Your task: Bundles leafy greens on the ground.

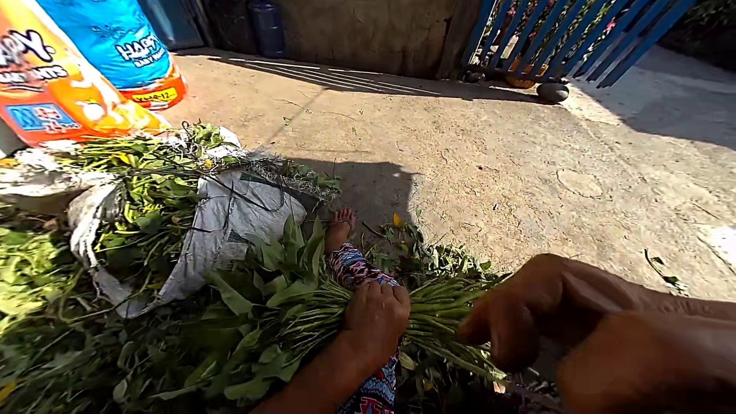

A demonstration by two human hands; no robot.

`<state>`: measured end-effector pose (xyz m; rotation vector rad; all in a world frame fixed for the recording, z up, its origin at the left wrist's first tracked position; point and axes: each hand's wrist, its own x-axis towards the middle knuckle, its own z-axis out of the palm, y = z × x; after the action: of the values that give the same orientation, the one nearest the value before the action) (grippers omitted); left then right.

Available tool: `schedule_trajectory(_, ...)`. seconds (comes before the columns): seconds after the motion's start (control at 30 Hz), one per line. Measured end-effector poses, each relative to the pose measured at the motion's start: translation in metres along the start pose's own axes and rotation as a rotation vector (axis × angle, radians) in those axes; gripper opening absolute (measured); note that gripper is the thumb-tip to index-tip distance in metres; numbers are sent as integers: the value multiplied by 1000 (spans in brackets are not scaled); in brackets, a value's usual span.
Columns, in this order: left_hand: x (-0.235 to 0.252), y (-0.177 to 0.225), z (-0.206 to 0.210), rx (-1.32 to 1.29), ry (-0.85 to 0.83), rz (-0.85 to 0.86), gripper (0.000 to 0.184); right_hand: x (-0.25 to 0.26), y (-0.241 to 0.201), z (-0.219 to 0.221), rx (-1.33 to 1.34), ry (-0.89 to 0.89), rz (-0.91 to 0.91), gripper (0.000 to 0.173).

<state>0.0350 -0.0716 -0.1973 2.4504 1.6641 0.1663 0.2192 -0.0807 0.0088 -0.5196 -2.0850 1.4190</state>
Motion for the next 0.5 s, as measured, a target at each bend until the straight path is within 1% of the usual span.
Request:
schedule_trajectory(0.03,-4,-3,14,66,189,43,27,15,8,-2,121,75,20,27)
schedule_trajectory(0.07,-6,-5,27,123,338,75,22,32,16,-5,260,141,48,27)
schedule_trajectory(0.13,-12,-10,44,169,489,110,13,71,27,-14,399,224,201,31)
schedule_trajectory(0.2,-23,-14,52,135,578,116,16,114,47,-26,422,269,408,34)
schedule_trajectory(0.23,-28,-17,56,99,621,119,18,134,64,-33,414,271,498,34)
schedule_trajectory(0.33,-44,-28,62,-18,727,147,22,176,128,-43,389,244,763,33)
schedule_trajectory(0.43,-57,-40,59,-131,788,173,21,184,187,-43,422,182,936,34)
schedule_trajectory(0.5,-60,-49,53,-219,825,169,16,175,221,-40,545,170,990,37)
